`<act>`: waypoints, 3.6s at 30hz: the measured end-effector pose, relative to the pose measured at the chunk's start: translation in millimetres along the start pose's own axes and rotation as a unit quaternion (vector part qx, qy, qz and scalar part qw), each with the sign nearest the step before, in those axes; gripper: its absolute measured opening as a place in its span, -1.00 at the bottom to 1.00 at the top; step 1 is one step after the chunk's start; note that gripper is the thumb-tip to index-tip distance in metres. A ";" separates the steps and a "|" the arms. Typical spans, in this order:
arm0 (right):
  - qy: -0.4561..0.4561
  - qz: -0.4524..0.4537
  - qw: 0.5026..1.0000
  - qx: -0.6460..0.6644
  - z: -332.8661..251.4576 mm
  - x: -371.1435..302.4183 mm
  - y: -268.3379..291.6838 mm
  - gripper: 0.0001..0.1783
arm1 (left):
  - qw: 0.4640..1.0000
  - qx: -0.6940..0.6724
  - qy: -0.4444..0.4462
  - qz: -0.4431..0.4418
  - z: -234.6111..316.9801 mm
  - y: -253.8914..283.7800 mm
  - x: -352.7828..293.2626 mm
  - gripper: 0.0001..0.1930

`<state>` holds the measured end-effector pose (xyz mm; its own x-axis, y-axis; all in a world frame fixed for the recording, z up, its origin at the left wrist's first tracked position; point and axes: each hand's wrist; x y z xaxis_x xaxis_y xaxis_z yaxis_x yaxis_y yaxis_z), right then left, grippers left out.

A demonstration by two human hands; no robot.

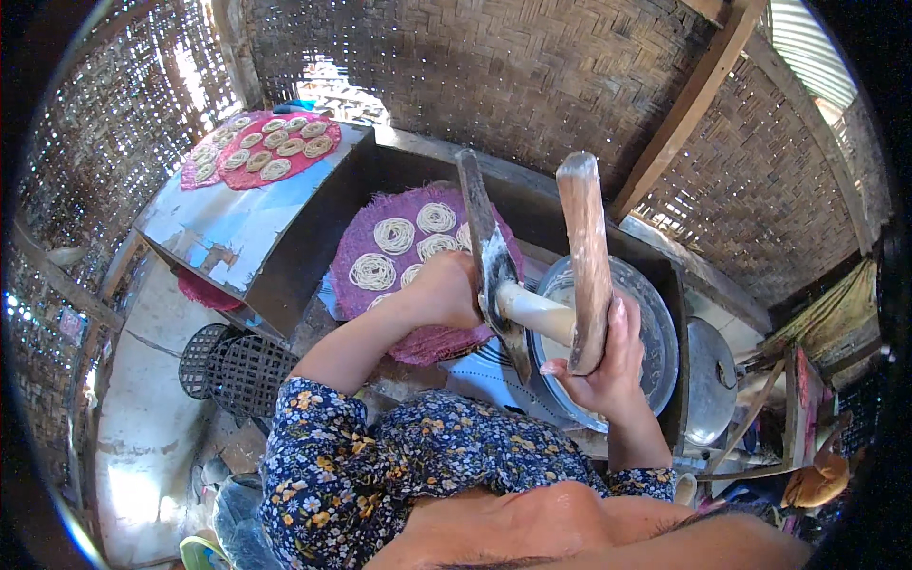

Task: The person uses a wooden press tool to squeeze dough into spiral shapes onto a purple mat, refills the tool from a large metal bowl, and moves the mat once several spirals are completed.

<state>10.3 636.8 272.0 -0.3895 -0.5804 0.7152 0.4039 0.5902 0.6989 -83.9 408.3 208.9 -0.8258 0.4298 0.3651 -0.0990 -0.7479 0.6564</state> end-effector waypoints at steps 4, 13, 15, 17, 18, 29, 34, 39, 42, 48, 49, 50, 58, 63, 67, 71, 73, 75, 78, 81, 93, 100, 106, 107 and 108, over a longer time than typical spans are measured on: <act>-0.037 -0.030 0.999 0.017 -2.8 5.0 -3.4 0.17 | 0.998 0.015 -0.046 -0.032 -1.6 -0.8 -1.9 -0.69; -0.148 -0.031 0.981 0.126 9.6 21.6 -34.8 0.34 | 0.993 -0.055 -0.093 0.047 -5.7 -0.6 16.5 -0.65; -0.237 -0.053 0.925 0.292 20.6 19.8 -37.4 0.34 | 0.997 -0.032 -0.059 0.033 -19.2 1.8 18.3 -0.64; -0.358 -0.085 0.773 0.517 32.5 19.3 -38.7 0.31 | 0.995 -0.086 -0.049 0.020 -20.3 13.4 16.9 -0.46; -0.359 -0.112 0.719 0.584 38.0 7.8 -42.9 0.27 | 0.990 -0.116 -0.073 0.020 -21.5 20.0 17.5 -0.38; -0.510 -0.223 0.484 0.675 60.6 -28.7 -17.5 0.15 | 0.575 -0.723 -0.351 -0.157 -0.6 64.3 54.0 -0.11; -0.538 -0.217 0.473 0.663 60.4 -20.5 -27.2 0.13 | 0.610 -0.783 -0.115 -0.037 -68.4 28.8 68.9 -0.38; -0.528 -0.263 0.503 0.632 70.1 -30.3 -60.8 0.11 | 0.512 -0.858 -0.027 -0.036 -120.4 14.3 72.3 -0.55; -0.524 -0.286 0.524 0.608 68.2 -30.0 -59.6 0.11 | 0.494 -0.868 -0.016 -0.034 -118.6 16.3 66.5 -0.56; -0.520 -0.286 0.644 0.484 59.2 -1.1 -21.7 -0.01 | 0.520 -0.848 -0.096 -0.034 -99.2 11.3 62.9 -0.57; -0.513 -0.282 0.660 0.470 55.6 9.4 -18.8 -0.04 | 0.523 -0.843 -0.119 -0.042 -96.3 17.3 65.1 -0.57; -0.527 -0.253 0.663 0.467 48.6 19.5 -21.1 -0.10 | 0.529 -0.835 -0.144 -0.051 -94.7 27.2 68.8 -0.57; -0.521 -0.239 0.627 0.527 36.8 4.6 -18.9 -0.11 | 0.547 -0.808 -0.205 -0.075 -82.6 38.9 60.6 -0.53; -0.521 -0.250 0.675 0.459 39.9 16.4 -1.5 -0.07 | 0.481 -0.831 -0.258 -0.108 -77.1 29.8 73.1 -0.52; -0.466 -0.275 0.719 0.437 50.3 18.6 -14.9 -0.05 | 0.459 -0.821 -0.298 -0.163 -64.9 62.8 73.1 -0.49; -0.456 -0.300 0.698 0.464 48.7 12.7 -18.1 -0.10 | 0.478 -0.824 -0.260 -0.161 -55.2 71.5 53.5 -0.49; -0.465 -0.310 0.677 0.479 51.1 3.7 -13.5 -0.11 | 0.556 -0.778 -0.254 -0.144 -68.4 62.5 49.6 -0.52; -0.475 -0.291 0.668 0.494 55.1 -10.0 -11.1 -0.13 | 0.534 -0.806 -0.221 -0.130 -55.6 46.9 49.3 -0.50; -0.495 -0.274 0.663 0.490 57.8 -24.7 -12.6 -0.14 | 0.502 -0.834 -0.191 -0.127 -70.0 21.2 57.2 -0.52; -0.500 -0.285 0.660 0.483 65.5 -34.0 -23.6 -0.17 | 0.482 -0.851 -0.155 -0.137 -84.8 4.8 64.9 -0.54; -0.425 -0.251 0.709 0.504 92.2 -42.3 -44.2 -0.16 | 0.501 -0.844 -0.107 -0.161 -90.7 23.2 106.2 -0.54; -0.421 -0.272 0.696 0.514 116.4 -5.8 -47.8 -0.25 | 0.531 -0.841 -0.063 -0.083 -104.2 33.7 137.5 -0.49; -0.457 -0.272 0.659 0.532 124.3 -12.8 -77.0 -0.32 | 0.537 -0.844 -0.009 -0.012 -144.4 16.1 129.9 -0.51; -0.463 -0.270 0.655 0.533 122.2 -12.0 -73.1 -0.32 | 0.529 -0.848 -0.015 -0.012 -138.7 14.4 125.8 -0.51; -0.469 -0.268 0.651 0.533 117.3 -8.6 -64.6 -0.31 | 0.521 -0.853 -0.021 -0.011 -132.8 11.1 123.8 -0.51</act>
<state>-109.5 669.5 221.2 -0.7741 -0.5605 -0.2943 -0.6076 0.7883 0.0968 -261.0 386.0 173.8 -0.8044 0.4325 0.4074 -0.4876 -0.0887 -0.8686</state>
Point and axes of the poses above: each hand's wrist, its own x-axis towards the middle knuckle, its own y-axis out of the back of the hand, z = x × y, and after that the axes turned 8 degrees about y, right-handed
